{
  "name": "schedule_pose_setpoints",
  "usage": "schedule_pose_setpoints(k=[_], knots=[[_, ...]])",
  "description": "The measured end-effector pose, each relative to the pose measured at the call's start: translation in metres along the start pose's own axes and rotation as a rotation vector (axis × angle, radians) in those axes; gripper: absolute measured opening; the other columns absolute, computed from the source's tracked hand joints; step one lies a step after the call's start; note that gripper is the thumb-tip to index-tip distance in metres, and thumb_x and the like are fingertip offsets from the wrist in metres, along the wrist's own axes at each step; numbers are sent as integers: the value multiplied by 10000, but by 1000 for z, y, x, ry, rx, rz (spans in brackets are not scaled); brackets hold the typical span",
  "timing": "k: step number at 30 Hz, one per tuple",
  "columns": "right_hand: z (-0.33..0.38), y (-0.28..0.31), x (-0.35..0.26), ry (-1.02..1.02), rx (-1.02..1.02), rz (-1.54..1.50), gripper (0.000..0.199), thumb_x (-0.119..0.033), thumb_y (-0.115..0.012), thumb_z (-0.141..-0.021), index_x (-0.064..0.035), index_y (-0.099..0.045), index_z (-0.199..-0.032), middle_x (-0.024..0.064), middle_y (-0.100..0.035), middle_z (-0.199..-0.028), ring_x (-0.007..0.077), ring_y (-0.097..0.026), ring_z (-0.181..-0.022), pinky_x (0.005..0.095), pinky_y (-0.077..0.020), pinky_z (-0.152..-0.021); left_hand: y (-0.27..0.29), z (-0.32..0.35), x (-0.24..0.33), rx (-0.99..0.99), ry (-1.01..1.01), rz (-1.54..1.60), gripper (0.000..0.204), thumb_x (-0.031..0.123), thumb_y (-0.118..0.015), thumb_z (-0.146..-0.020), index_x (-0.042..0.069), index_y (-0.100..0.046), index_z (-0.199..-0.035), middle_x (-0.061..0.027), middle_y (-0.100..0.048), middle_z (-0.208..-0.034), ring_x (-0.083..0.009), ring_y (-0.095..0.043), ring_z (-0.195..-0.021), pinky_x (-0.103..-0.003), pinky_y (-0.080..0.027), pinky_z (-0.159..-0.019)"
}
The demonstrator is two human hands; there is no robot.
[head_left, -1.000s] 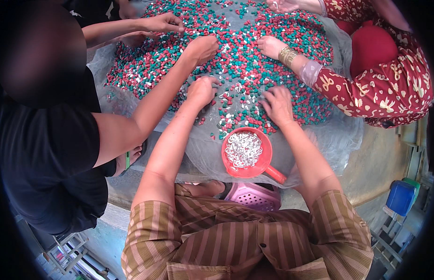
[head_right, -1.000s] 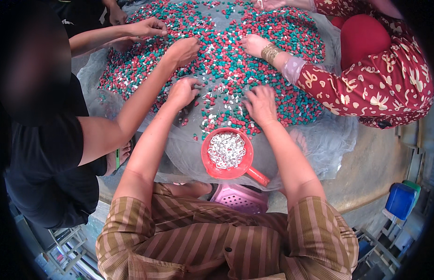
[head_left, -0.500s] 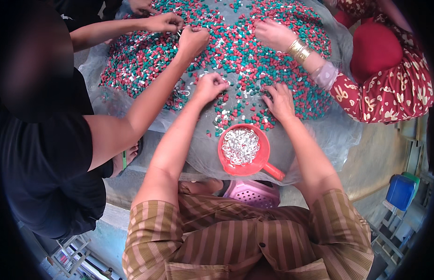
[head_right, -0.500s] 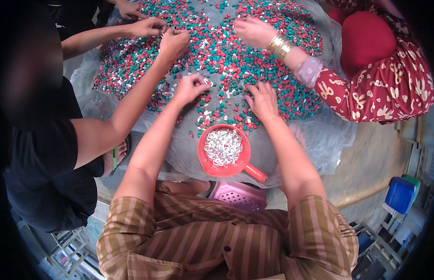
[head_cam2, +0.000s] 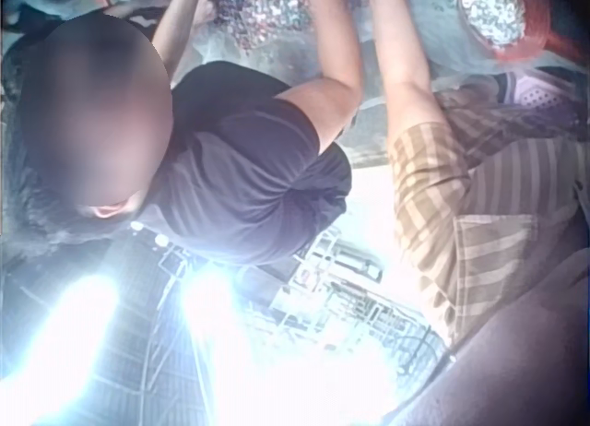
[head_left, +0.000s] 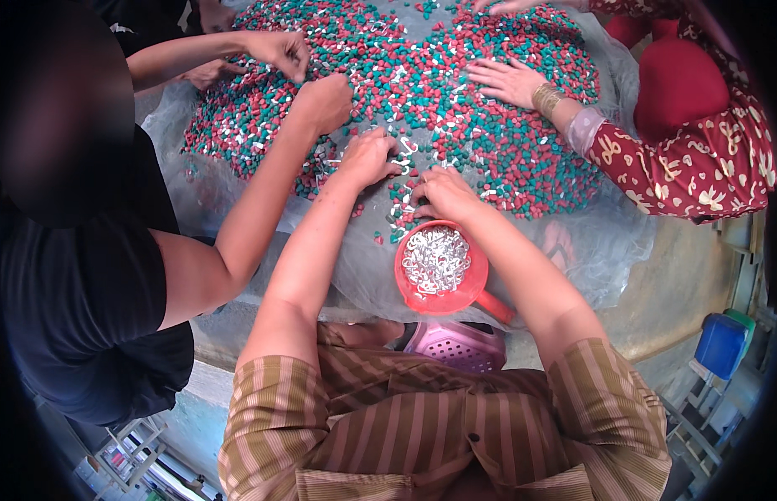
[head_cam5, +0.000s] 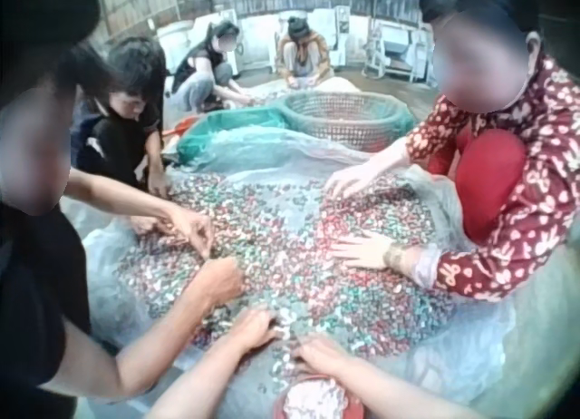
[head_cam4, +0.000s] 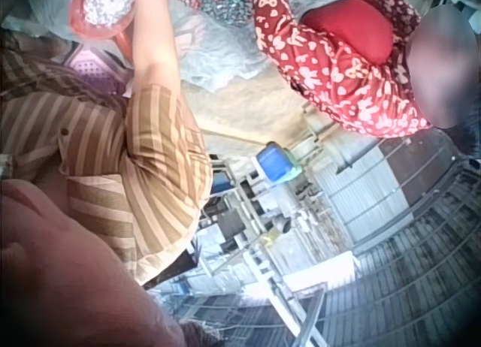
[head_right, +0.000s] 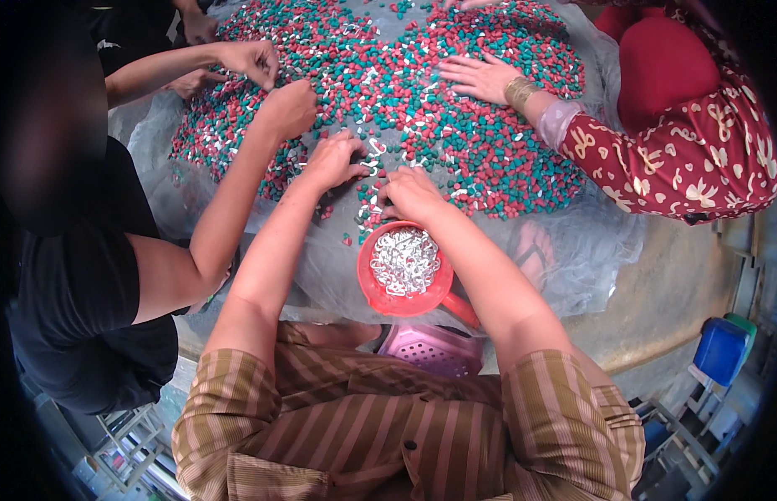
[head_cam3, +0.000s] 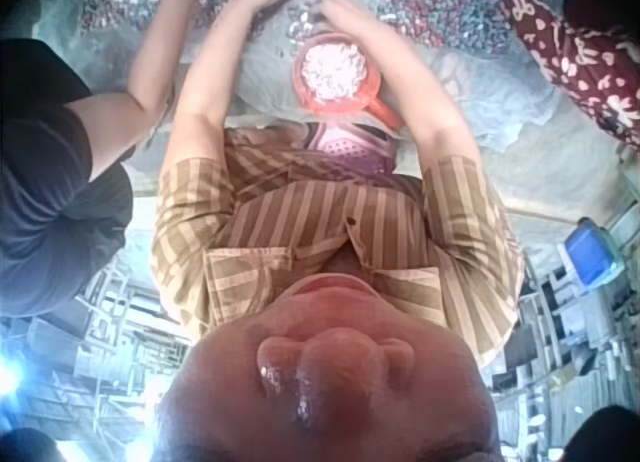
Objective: The person sits on a small stool and sorts small colorful plastic pieces from a large pile on a plastic sheet, picking out silver-colored items and placing them into a red scoop. Other people nearby also sort the same pile.
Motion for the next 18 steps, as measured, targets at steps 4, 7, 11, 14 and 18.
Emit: schedule_pose_setpoints(k=[4,7,11,14,18], knots=[[-1,-3,12,-53,58,-90,156,-218,-721,-696,-140,-686,-826,58,-587,-801,259,-570,-854,388,-427,-776,-4,0,5,-70,-2,-91,266,169,-742,-640,78,-643,-869,-86,-569,-943,-279,-575,-949,-411,-448,-797],[5,1,33,-177,195,-531,95,-147,-647,-745,-68,-656,-797,57,-615,-756,223,-596,-699,347,-466,-645,-8,4,2,-61,-3,-71,234,138,-718,-623,71,-618,-824,-81,-566,-940,-279,-575,-946,-429,-437,-779],[25,-10,68,-580,230,-1228,98,-141,-602,-779,-47,-623,-757,41,-630,-754,109,-604,-702,255,-469,-564,-8,9,14,-27,-15,-37,220,158,-731,-638,70,-609,-799,-81,-571,-921,-281,-578,-934,-423,-442,-776],[34,11,53,-697,360,-1528,83,-108,-560,-792,-35,-601,-794,59,-626,-741,131,-609,-651,226,-476,-537,-22,5,9,-68,-14,28,203,159,-737,-648,62,-601,-763,-81,-576,-871,-274,-579,-925,-405,-454,-765],[35,6,65,-752,484,-1620,53,-74,-542,-780,-51,-573,-816,62,-607,-716,123,-587,-591,212,-439,-450,-22,0,11,-200,42,95,155,110,-705,-677,48,-596,-767,-99,-609,-905,-265,-592,-899,-382,-472,-751]])
Point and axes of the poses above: each hand's wrist, its own z-axis away from the middle knuckle, its own y-axis out of the back of the hand, x = y × z, the point moved 7 cm from there along -z, towards the middle knuckle
